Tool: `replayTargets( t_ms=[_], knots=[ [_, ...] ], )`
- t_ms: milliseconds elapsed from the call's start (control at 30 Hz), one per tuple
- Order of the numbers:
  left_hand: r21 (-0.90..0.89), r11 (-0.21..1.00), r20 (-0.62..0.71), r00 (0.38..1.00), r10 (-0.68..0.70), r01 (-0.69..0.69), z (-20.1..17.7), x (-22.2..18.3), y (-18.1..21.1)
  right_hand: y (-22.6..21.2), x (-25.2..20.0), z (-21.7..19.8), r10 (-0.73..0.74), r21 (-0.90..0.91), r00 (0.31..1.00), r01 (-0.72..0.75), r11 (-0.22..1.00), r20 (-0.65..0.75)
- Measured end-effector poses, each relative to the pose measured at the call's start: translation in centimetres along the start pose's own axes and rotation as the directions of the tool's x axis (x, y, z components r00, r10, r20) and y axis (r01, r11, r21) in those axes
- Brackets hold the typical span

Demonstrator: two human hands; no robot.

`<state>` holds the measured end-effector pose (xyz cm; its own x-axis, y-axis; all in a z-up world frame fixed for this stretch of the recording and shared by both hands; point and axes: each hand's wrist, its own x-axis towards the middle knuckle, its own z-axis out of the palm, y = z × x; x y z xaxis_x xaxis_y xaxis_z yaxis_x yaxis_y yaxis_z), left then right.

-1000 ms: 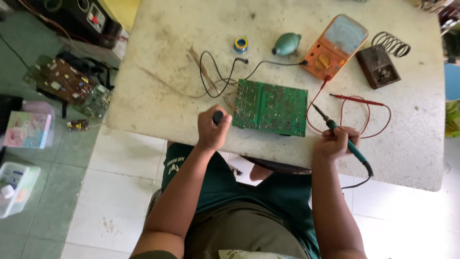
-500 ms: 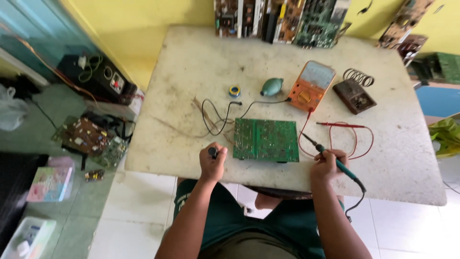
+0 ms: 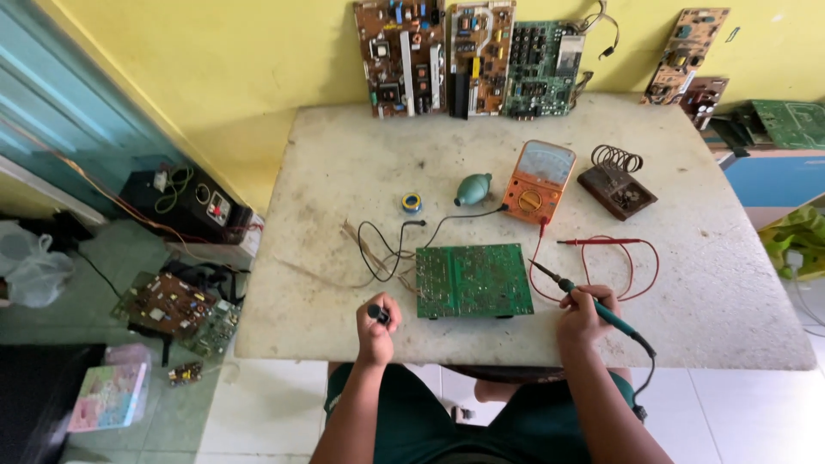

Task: Using a soldering iron and a manual desoldering pump to remove solder from components on a printed circuit board.

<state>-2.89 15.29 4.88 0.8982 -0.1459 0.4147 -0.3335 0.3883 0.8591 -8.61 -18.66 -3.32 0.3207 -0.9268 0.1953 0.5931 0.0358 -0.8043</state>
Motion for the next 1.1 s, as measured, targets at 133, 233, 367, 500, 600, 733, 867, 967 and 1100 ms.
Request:
replayTargets(
  t_ms=[133,233,367,500,600,733,867,967,1100],
  knots=[
    [0.062,0.996,0.034,0.997,-0.069,0.067,-0.6,-0.4,-0.7,0.8,0.5,-0.3,-0.007,-0.009,1.000,0.007,1.000,0.005],
    [0.114,0.991,0.117,0.989,-0.087,0.073,-0.4,-0.8,-0.5,1.0,0.4,-0.6,0.001,-0.012,1.000,-0.001,1.000,-0.006],
    [0.196,0.980,0.143,0.987,-0.070,0.041,0.9,-0.7,1.0,-1.7,-0.3,1.1,0.032,-0.022,0.999,-0.032,0.999,0.002],
    [0.091,0.995,0.031,0.999,-0.038,0.035,1.2,-0.9,1.2,-2.0,-0.1,1.3,0.053,-0.007,0.999,-0.053,0.999,-0.004],
    [0.079,0.994,-0.084,0.993,0.081,-0.074,1.3,-1.3,0.3,-2.0,-0.1,1.3,0.065,0.005,0.998,-0.065,0.998,-0.008],
    [0.091,0.994,-0.099,0.992,0.076,-0.067,1.9,-1.5,0.6,-1.8,0.0,1.1,0.066,-0.009,0.998,-0.067,0.998,-0.014],
    [0.141,0.982,-0.086,0.986,0.142,-0.129,2.0,-1.5,0.3,-2.0,-0.1,1.2,0.079,-0.005,0.997,-0.079,0.997,-0.024],
    [0.056,0.983,-0.163,0.970,0.182,-0.175,1.2,-1.5,-0.4,-1.9,0.1,1.2,0.083,-0.010,0.996,-0.084,0.996,-0.028],
    [-0.045,0.985,-0.286,0.947,0.145,-0.165,-1.5,-2.3,-2.1,0.0,0.6,-0.2,0.042,0.093,0.999,-0.040,0.995,-0.016]
  ],
)
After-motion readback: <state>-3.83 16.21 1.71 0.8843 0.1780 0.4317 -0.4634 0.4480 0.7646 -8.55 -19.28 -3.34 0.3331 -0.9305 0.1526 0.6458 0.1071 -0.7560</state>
